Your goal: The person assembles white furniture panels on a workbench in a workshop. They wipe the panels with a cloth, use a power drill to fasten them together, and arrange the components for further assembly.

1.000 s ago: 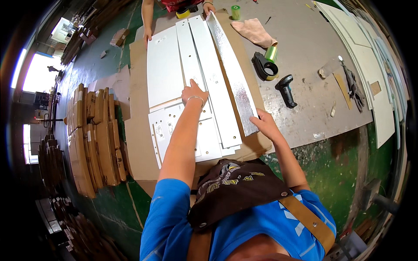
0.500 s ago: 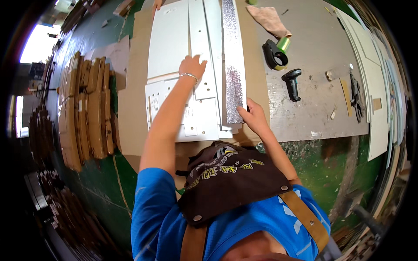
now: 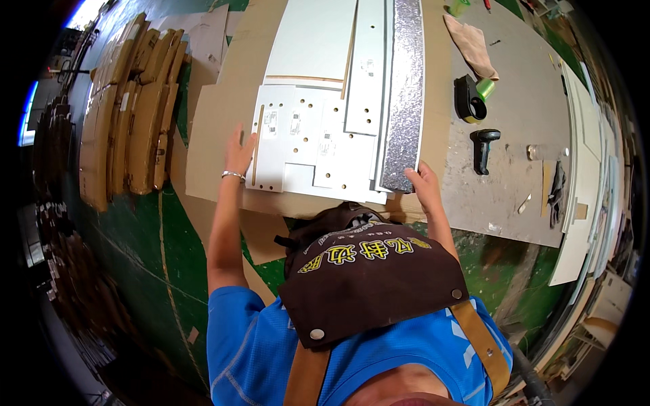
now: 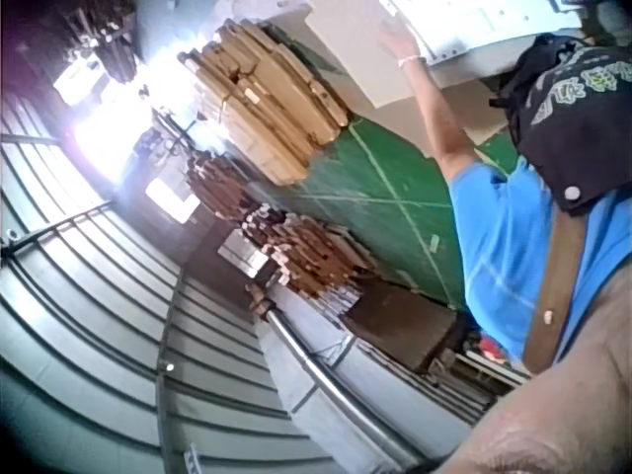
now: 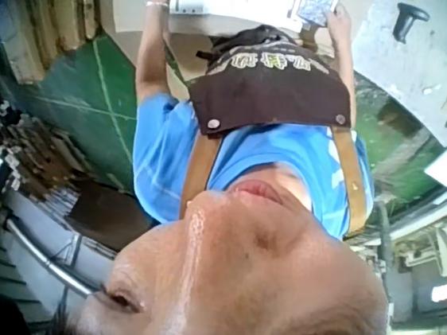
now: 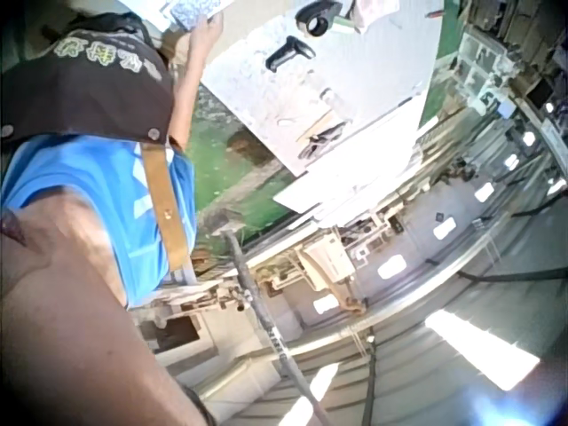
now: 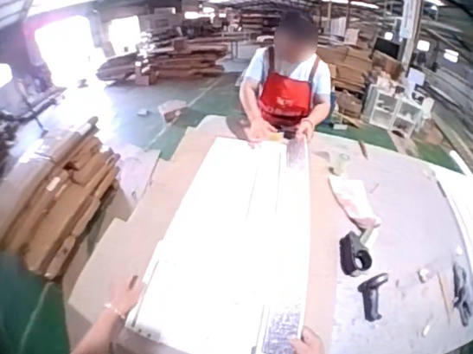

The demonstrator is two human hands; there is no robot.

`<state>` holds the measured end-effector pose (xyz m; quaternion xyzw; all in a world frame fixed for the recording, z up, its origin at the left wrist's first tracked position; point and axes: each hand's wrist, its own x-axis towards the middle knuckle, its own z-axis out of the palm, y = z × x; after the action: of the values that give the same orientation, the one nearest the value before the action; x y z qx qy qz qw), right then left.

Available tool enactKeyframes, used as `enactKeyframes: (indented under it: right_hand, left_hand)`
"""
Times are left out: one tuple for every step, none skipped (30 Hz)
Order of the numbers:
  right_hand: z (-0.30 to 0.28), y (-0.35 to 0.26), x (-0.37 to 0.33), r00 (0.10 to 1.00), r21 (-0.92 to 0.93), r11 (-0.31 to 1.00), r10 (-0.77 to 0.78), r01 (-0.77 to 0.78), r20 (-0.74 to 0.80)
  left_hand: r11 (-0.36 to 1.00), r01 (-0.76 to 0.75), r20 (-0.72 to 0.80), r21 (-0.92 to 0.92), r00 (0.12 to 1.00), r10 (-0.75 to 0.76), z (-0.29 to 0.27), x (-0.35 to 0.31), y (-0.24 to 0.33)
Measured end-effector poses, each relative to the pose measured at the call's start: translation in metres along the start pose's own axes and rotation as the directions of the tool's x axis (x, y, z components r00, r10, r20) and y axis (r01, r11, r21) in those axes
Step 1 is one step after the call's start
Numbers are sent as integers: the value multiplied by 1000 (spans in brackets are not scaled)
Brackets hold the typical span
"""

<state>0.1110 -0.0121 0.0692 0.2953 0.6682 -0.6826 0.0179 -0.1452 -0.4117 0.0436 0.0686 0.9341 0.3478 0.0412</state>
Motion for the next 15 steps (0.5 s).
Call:
enactKeyframes:
  right_hand:
    - [0,3,2,1000,26,1000,-5,5,3]
    - [-1,11,5,1000,54,999,-8,9,-8]
    - [2,9,5,1000,80,997,-15,16,-10]
    - [6,6,4,1000,163,987,2,-1,-7]
    - [8,4,3,1000,168,986,-15,18,-19]
    - [10,3,3,999,173,984,-32,37,-33]
    - [9,3,3,998,179,982,-49,56,-47]
    - [3,9,7,998,115,993,-35,41,-57]
    - [-2,19,10,998,57,998,-16,20,-62]
    - [-9,29,11,998,-1,1000,4,-4,-70]
    - [-5,25,9,996,13,1000,-27,28,-86]
    - [5,14,5,993,27,998,-57,60,-103]
    - [12,5,0,989,40,995,-87,93,-122]
    - [17,-3,-4,991,61,997,-35,43,-131]
    - [21,-10,-8,990,84,996,18,-6,-139]
  left_hand:
    - [995,37,24,-95,999,-34,5,-8,-10]
    - [998,34,120,-44,992,-29,6,-11,-1]
    - [997,13,119,-76,993,-4,12,-16,1]
    - [994,-10,119,-107,993,23,18,-19,4]
    - [989,-43,118,-143,991,60,23,-18,5]
    - [983,-106,75,-150,990,118,29,-17,3]
    - [983,-69,83,-170,993,84,29,-19,0]
    - [981,-42,101,-191,993,62,28,-18,6]
    - [979,-12,120,-203,992,37,25,-20,10]
    - [964,19,139,-265,990,18,25,-19,13]
    - [969,-1,125,-248,992,33,24,-20,14]
    - [972,-23,112,-232,992,50,23,-20,15]
    - [975,-45,99,-216,993,68,23,-20,16]
    - [975,-44,93,-216,994,65,23,-19,13]
    - [975,-42,87,-216,994,62,24,-18,8]
